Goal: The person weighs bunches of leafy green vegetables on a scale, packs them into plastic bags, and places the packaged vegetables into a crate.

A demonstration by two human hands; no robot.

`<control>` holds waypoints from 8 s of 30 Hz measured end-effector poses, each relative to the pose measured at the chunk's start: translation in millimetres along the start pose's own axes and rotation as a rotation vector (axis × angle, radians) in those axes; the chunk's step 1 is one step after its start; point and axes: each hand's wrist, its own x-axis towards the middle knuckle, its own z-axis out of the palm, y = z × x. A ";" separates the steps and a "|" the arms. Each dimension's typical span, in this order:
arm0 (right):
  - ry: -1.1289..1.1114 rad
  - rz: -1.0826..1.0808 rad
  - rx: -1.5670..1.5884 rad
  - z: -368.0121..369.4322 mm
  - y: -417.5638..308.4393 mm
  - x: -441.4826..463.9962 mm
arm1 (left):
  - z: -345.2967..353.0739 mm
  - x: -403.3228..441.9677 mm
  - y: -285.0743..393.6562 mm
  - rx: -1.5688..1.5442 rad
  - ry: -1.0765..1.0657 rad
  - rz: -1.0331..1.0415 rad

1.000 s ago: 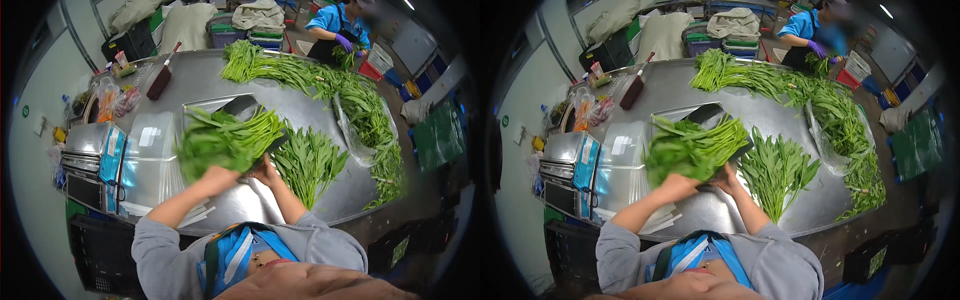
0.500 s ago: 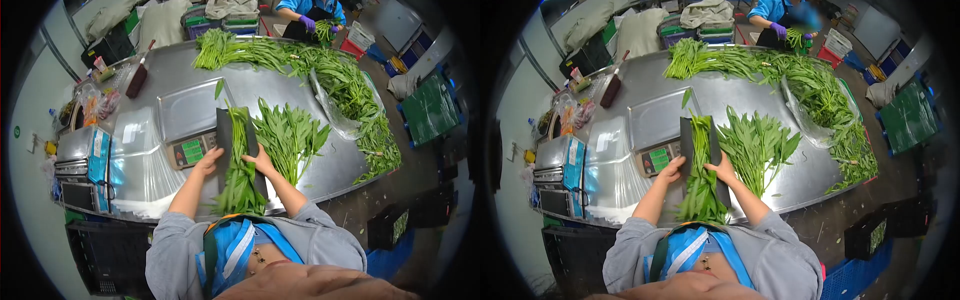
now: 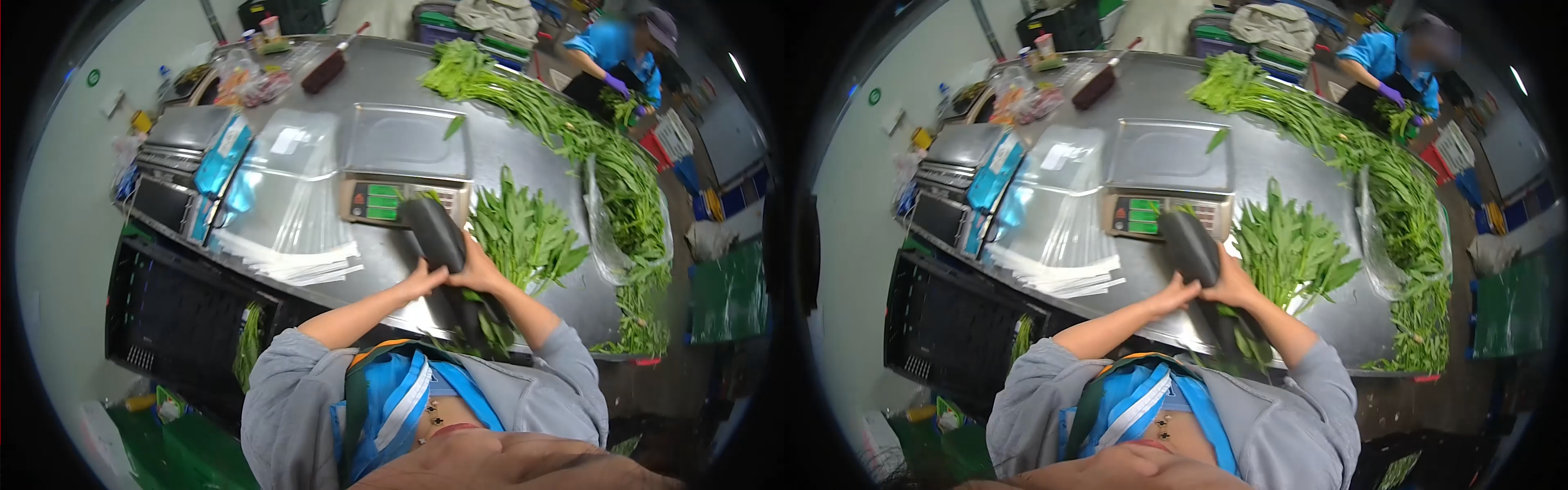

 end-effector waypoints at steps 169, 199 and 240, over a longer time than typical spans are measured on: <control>0.148 -0.521 -0.911 12.7 -336.3 48.3 | -194.4 -233.8 153.2 -0.489 -0.020 0.749; -0.311 -0.587 0.176 169.6 -123.2 151.8 | -270.3 -246.1 141.3 -0.427 0.656 0.905; -0.092 -0.737 -0.606 340.9 -175.7 -74.2 | -150.2 -259.1 -234.7 -0.431 0.599 0.099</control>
